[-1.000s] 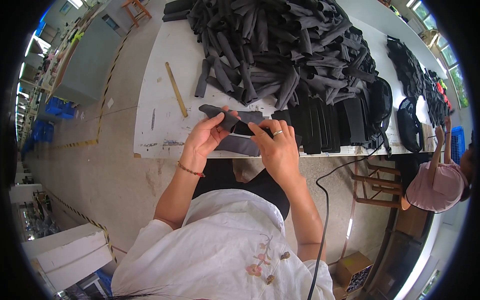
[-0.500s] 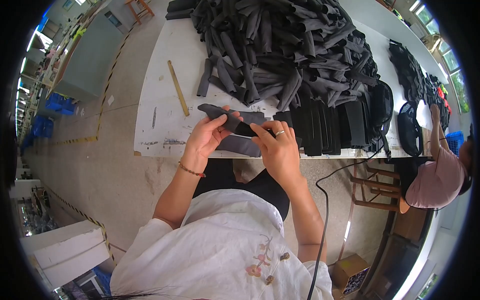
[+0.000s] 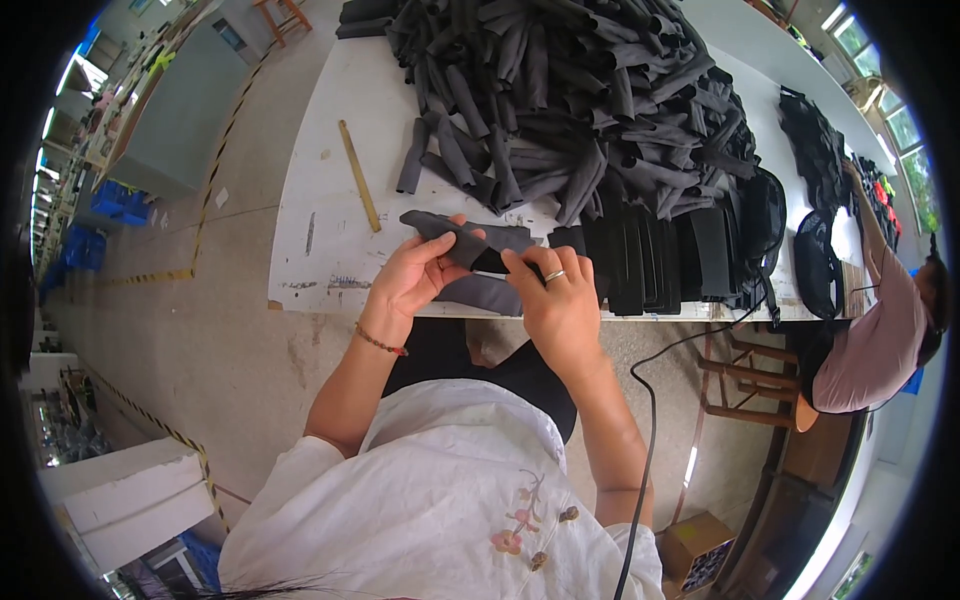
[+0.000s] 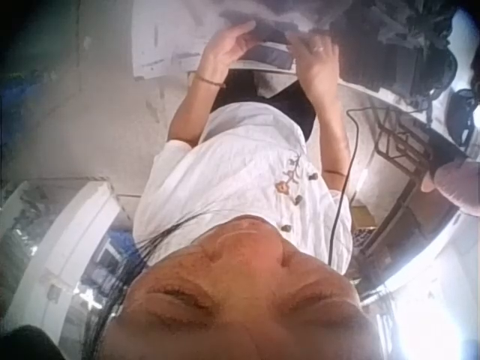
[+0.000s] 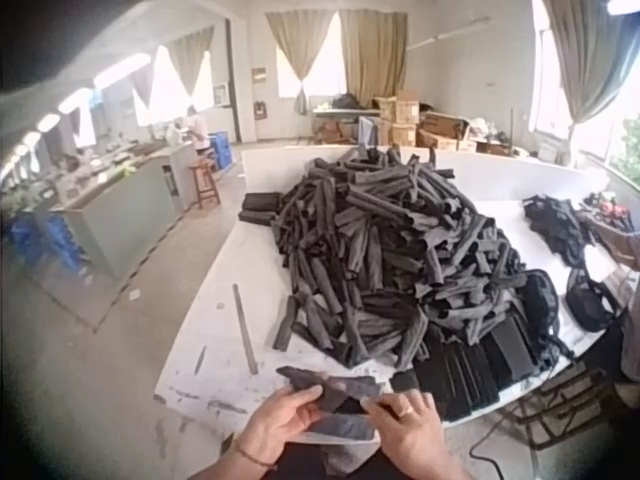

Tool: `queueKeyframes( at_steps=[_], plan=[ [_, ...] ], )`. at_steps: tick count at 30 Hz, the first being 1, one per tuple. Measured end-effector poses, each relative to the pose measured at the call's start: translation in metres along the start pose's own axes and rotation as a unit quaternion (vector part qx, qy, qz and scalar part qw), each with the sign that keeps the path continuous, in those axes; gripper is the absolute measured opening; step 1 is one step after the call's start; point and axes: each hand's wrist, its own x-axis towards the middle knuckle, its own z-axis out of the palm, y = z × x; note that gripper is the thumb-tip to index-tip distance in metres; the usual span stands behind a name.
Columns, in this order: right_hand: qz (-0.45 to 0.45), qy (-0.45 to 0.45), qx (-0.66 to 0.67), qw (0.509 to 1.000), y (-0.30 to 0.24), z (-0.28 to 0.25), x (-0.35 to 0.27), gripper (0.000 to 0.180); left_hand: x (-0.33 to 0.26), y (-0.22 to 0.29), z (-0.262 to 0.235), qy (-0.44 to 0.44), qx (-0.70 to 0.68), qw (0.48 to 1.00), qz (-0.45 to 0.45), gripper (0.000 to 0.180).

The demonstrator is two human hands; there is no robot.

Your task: Assembling or inspecting grey foam strips at a factory workbench.

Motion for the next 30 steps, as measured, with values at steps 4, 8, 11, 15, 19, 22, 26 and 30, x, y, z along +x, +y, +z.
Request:
queueKeyframes(
  at_steps=[4,8,11,15,19,22,26,30],
  plan=[
    [-0.013,0.013,-0.028,0.999,-0.006,0.007,-0.001,0.035,-0.006,-0.003,0.012,0.014,0.015,0.999,0.026,0.041],
    [0.021,0.005,-0.026,0.999,-0.021,0.016,-0.001,0.046,-0.016,-0.016,0.027,0.044,0.07,0.992,0.095,0.047],
    [0.081,0.015,0.085,0.993,-0.03,0.025,-0.008,0.055,-0.026,-0.022,0.046,0.024,0.045,0.983,0.177,0.046],
    [0.095,0.002,0.125,0.988,-0.047,0.029,-0.009,0.06,-0.013,-0.028,0.041,-0.033,0.026,0.987,0.154,0.037],
    [0.108,-0.023,0.127,0.986,-0.027,0.033,-0.033,0.048,-0.011,-0.033,0.034,-0.054,0.038,0.983,0.172,0.028],
    [0.067,-0.021,0.172,0.983,-0.029,0.035,-0.018,0.045,-0.015,-0.054,0.044,-0.055,0.005,0.989,0.139,0.027],
    [0.077,-0.015,0.147,0.986,-0.032,0.027,-0.012,0.039,-0.014,-0.034,0.033,-0.029,0.023,0.989,0.144,0.028],
    [0.09,-0.041,0.196,0.976,-0.025,0.026,-0.016,0.026,-0.018,-0.037,0.043,-0.01,-0.048,0.988,0.145,0.028]
  ],
)
